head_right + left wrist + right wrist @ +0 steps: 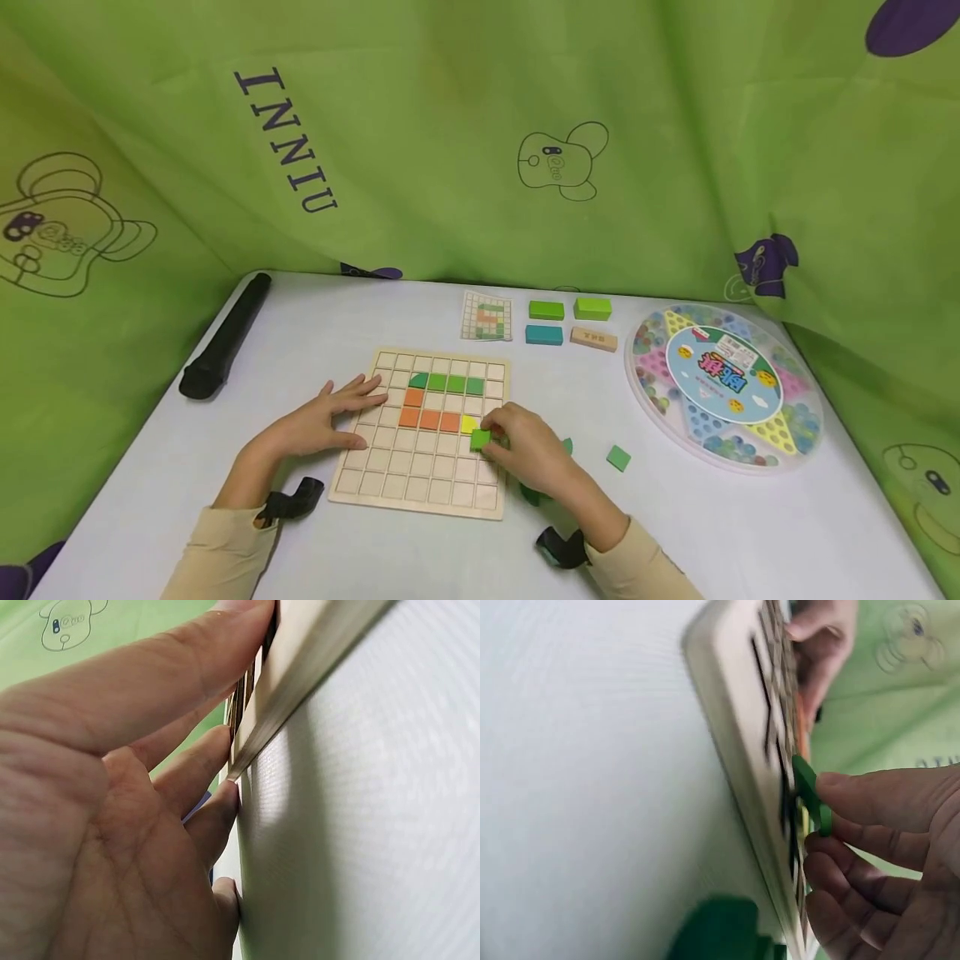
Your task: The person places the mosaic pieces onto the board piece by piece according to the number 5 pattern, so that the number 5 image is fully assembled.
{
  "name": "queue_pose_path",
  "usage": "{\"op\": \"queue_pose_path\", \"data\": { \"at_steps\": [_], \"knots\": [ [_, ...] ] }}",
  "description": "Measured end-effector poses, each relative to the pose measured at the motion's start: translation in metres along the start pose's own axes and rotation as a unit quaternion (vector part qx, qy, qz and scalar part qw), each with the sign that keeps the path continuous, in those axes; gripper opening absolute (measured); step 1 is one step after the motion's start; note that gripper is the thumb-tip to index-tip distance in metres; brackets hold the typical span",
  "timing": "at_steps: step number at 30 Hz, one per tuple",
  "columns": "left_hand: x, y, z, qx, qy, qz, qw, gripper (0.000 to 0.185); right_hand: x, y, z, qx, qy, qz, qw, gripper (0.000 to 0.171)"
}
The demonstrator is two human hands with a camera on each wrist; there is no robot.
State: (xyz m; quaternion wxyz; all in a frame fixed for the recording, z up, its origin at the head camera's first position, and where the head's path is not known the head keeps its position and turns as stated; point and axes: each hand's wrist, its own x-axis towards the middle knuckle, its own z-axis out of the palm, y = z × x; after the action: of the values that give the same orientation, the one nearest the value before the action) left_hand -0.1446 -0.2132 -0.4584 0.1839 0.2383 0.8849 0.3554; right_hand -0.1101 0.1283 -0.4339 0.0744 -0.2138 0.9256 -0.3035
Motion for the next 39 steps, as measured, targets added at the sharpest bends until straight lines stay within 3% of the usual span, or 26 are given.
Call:
{"op": "queue_pose_path", "data": {
  "at_steps": [7, 10, 17, 24, 27, 32, 39],
  "knots": [
    [-0.001, 0.003, -0.001, -0.005, -0.002, 0.0, 1.0, 0.07, 0.007, -0.009, 0.016, -0.072, -0.023, -0.04, 0.996, 0.023],
    [0.0, 0.003, -0.001, -0.003, 0.0, 0.001, 1.0, 0.07, 0.006, -0.008, 0.01, -0.067, -0.022, -0.038, 0.997, 0.027],
    [0.001, 0.003, -0.001, 0.0, 0.002, 0.005, 1.0, 0.07, -0.013, 0.03, -0.026, -0.022, 0.013, 0.003, 1.0, 0.026],
    [0.0, 0.002, -0.001, -0.003, 0.002, 0.0, 1.0, 0.071, -0.017, 0.055, -0.027, -0.042, -0.036, -0.039, 0.998, 0.031],
    [0.0, 0.001, 0.001, -0.003, -0.002, -0.003, 1.0, 0.071, -0.016, 0.052, -0.024, -0.059, -0.024, -0.035, 0.997, 0.026],
    [-0.001, 0.001, 0.0, -0.002, 0.0, -0.004, 1.0, 0.071, -0.023, 0.028, -0.015, -0.018, 0.002, -0.031, 0.999, 0.023],
    [-0.001, 0.002, -0.001, 0.0, 0.001, 0.0, 1.0, 0.071, -0.024, -0.002, 0.012, -0.018, -0.017, -0.064, 0.998, 0.023]
  ]
}}
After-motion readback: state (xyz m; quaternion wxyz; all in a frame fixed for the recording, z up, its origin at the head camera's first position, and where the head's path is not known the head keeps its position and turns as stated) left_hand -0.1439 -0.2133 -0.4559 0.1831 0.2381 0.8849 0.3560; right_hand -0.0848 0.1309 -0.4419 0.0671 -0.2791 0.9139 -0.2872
